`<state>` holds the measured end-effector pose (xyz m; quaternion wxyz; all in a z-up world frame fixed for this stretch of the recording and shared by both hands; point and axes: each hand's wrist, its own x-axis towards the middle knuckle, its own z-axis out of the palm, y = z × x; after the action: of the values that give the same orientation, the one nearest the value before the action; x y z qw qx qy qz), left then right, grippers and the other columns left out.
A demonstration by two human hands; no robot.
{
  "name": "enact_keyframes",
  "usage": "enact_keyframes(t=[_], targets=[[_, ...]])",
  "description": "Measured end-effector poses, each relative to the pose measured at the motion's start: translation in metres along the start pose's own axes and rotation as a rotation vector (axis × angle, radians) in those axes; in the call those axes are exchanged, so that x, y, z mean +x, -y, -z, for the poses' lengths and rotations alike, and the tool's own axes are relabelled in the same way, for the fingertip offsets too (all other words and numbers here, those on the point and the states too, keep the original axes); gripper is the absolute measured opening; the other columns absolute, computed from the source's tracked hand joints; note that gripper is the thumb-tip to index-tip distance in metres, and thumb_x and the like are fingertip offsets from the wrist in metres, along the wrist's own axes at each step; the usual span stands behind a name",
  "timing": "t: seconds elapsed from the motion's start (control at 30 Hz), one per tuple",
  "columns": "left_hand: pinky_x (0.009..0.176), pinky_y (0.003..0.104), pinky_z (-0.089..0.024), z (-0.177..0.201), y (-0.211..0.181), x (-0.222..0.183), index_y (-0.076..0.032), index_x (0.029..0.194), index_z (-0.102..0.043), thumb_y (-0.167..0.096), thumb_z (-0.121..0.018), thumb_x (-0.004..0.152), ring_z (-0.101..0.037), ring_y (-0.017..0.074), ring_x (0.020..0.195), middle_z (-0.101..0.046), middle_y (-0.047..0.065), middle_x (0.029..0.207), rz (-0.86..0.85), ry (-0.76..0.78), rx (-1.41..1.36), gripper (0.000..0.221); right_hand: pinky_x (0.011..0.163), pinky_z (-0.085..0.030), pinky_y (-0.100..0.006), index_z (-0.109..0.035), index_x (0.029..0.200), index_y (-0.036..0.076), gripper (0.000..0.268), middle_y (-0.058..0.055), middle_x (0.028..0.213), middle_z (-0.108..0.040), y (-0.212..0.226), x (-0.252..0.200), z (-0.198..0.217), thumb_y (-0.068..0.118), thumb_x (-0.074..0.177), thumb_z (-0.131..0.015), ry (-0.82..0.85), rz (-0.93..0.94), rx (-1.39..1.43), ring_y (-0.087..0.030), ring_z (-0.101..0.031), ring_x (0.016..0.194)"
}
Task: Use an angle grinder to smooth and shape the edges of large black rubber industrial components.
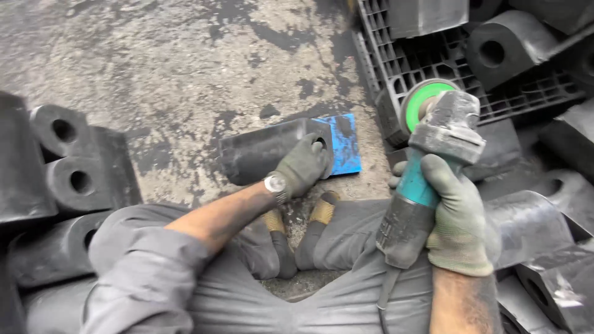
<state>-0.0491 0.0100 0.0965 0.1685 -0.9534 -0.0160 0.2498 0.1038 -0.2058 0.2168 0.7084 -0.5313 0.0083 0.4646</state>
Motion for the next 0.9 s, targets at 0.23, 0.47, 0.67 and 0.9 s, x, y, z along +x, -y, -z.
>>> enact_keyframes(t=[0.23,0.47,0.67,0.9], targets=[[0.091,0.041,-0.049,-0.012,0.057,-0.115,-0.013,0.097,-0.071,-0.021,-0.06,0.092,-0.064,0.0227,0.097,-0.069,0.003,0.088,0.027,-0.266,-0.103,0.015,0.079,-0.062,-0.039,-0.06,0.126,-0.009,0.051,-0.018,0.106,-0.072,-0.014,0.0,0.004,0.032,0.098,-0.071,0.106,-0.068,0.005,-0.027,-0.074,0.09],[0.077,0.04,-0.054,-0.012,0.12,-0.188,-0.013,0.098,-0.072,-0.037,-0.078,0.074,-0.066,0.0261,0.098,-0.07,0.005,0.096,-0.008,0.177,-0.13,0.034,0.079,-0.061,-0.04,-0.06,0.128,-0.007,0.047,-0.019,0.108,-0.072,-0.022,0.0,0.0,0.03,0.101,-0.068,0.074,-0.044,-0.149,-0.029,-0.073,0.091],[0.091,0.037,-0.053,-0.092,0.145,-0.261,-0.018,0.091,-0.075,-0.025,-0.077,0.071,-0.068,0.0214,0.103,-0.071,0.003,0.098,0.316,0.127,-0.275,0.021,0.081,-0.06,-0.041,-0.057,0.138,-0.003,0.046,-0.019,0.111,-0.07,-0.032,0.012,0.012,0.028,0.106,-0.067,0.117,-0.036,-0.19,-0.029,-0.072,0.093],[0.105,0.049,-0.04,-0.097,0.061,-0.229,-0.006,0.095,-0.072,-0.07,-0.075,0.068,-0.065,0.0263,0.097,-0.067,0.011,0.094,0.734,-0.357,-0.541,0.07,0.08,-0.061,-0.044,-0.055,0.142,-0.001,0.049,-0.019,0.114,-0.07,-0.035,0.025,0.023,0.031,0.105,-0.063,0.064,-0.042,-0.326,-0.029,-0.072,0.097]])
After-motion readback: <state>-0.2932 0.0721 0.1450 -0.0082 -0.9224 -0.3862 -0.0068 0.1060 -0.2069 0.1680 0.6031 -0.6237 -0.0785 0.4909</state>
